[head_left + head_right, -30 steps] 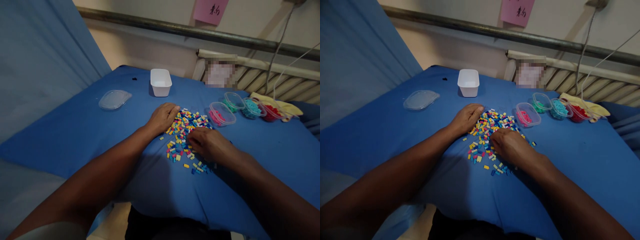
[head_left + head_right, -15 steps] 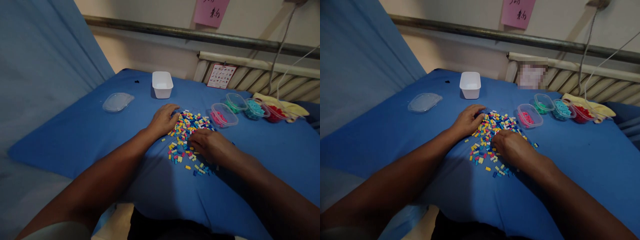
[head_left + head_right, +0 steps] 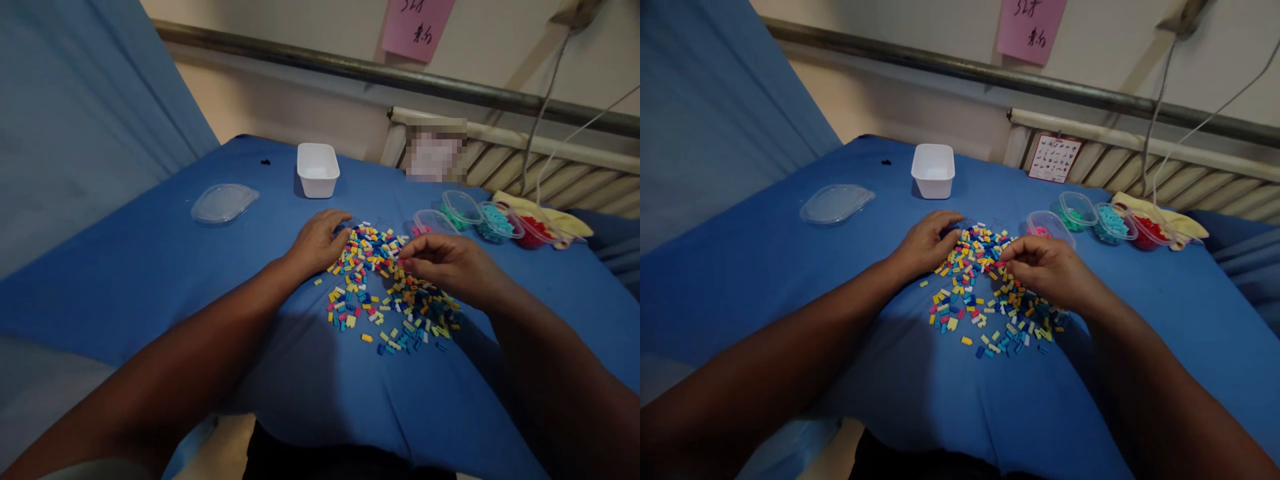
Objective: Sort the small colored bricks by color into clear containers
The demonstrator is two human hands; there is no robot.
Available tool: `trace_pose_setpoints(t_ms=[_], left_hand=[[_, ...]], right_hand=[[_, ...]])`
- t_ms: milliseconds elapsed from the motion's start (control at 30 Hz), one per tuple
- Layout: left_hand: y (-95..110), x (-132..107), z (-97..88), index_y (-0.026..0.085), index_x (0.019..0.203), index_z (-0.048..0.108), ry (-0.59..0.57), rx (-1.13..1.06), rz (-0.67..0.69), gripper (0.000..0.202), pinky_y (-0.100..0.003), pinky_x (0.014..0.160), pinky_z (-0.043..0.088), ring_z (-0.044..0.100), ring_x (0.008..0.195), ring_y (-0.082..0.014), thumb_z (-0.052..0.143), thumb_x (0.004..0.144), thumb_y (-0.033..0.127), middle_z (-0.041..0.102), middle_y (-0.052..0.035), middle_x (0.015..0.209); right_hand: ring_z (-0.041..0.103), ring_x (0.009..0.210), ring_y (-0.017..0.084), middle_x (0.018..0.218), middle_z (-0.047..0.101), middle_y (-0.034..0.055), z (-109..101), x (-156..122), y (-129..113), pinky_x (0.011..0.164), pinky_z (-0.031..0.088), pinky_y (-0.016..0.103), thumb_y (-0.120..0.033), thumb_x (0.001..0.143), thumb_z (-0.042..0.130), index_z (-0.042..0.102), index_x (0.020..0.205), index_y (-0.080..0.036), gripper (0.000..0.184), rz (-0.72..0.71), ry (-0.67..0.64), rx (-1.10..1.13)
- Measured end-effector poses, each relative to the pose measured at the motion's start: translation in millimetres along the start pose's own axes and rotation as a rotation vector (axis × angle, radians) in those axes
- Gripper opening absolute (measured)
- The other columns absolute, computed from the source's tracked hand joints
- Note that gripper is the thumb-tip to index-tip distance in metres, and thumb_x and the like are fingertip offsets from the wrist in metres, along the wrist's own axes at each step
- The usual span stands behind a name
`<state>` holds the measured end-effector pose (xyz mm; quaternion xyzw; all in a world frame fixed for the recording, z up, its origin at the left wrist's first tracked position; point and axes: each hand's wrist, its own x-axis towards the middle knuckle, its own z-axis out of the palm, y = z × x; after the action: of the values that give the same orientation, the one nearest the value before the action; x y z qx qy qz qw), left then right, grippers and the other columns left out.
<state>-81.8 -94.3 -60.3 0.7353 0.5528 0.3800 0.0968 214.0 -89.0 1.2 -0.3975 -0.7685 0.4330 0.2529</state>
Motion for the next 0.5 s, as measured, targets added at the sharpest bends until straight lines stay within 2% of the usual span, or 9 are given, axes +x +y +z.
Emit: trace_pose_setpoints(t_ms=[133,200,367,500], left_hand=[[0.3,0.4,0.1,0.019,0.134,0.074,-0.001,-0.01,0.011,0.034,-0.046,0.122,0.051,0.068,0.133,-0.0266,0.059,0.104,0.027,0.075,-0.0108,0.139],[-0.2,0.6,0.2,0.019,0.133,0.074,-0.002,-0.006,0.008,0.033,-0.047,0.122,0.051,0.068,0.134,-0.0268,0.059,0.104,0.027,0.075,-0.011,0.138],[-3.0,1.0,0.6,0.018,0.133,0.074,0.006,-0.008,0.001,0.034,-0.047,0.121,0.051,0.068,0.133,-0.0273,0.059,0.104,0.029,0.075,-0.0118,0.139],[-3.5,1.3,0.6,0.018,0.133,0.075,0.004,-0.008,0.028,0.034,-0.046,0.121,0.052,0.068,0.133,-0.0272,0.058,0.105,0.03,0.076,-0.012,0.138]], right_hand=[[0.07,0.072,0.022,0.085,0.079,0.0057,-36.7,2.4,7.8,0.068,0.058,0.036,-0.038,0.091,0.077,0.08,0.098,-0.025,0.015,-0.046,0.32,-0.249],[0.072,0.075,0.026,0.087,0.08,0.0087,-50.5,3.3,15.2,0.072,0.059,0.041,-0.034,0.094,0.073,0.082,0.102,-0.025,0.015,-0.049,0.419,-0.405],[0.078,0.092,0.033,0.104,0.085,0.0166,-60.9,5.1,31.3,0.088,0.059,0.048,-0.03,0.1,0.068,0.084,0.115,-0.021,0.024,-0.082,0.421,-0.659],[0.079,0.106,0.037,0.116,0.085,0.0189,-61.9,5.6,31.7,0.097,0.059,0.052,-0.028,0.103,0.063,0.084,0.119,-0.022,0.027,-0.081,0.379,-0.767]])
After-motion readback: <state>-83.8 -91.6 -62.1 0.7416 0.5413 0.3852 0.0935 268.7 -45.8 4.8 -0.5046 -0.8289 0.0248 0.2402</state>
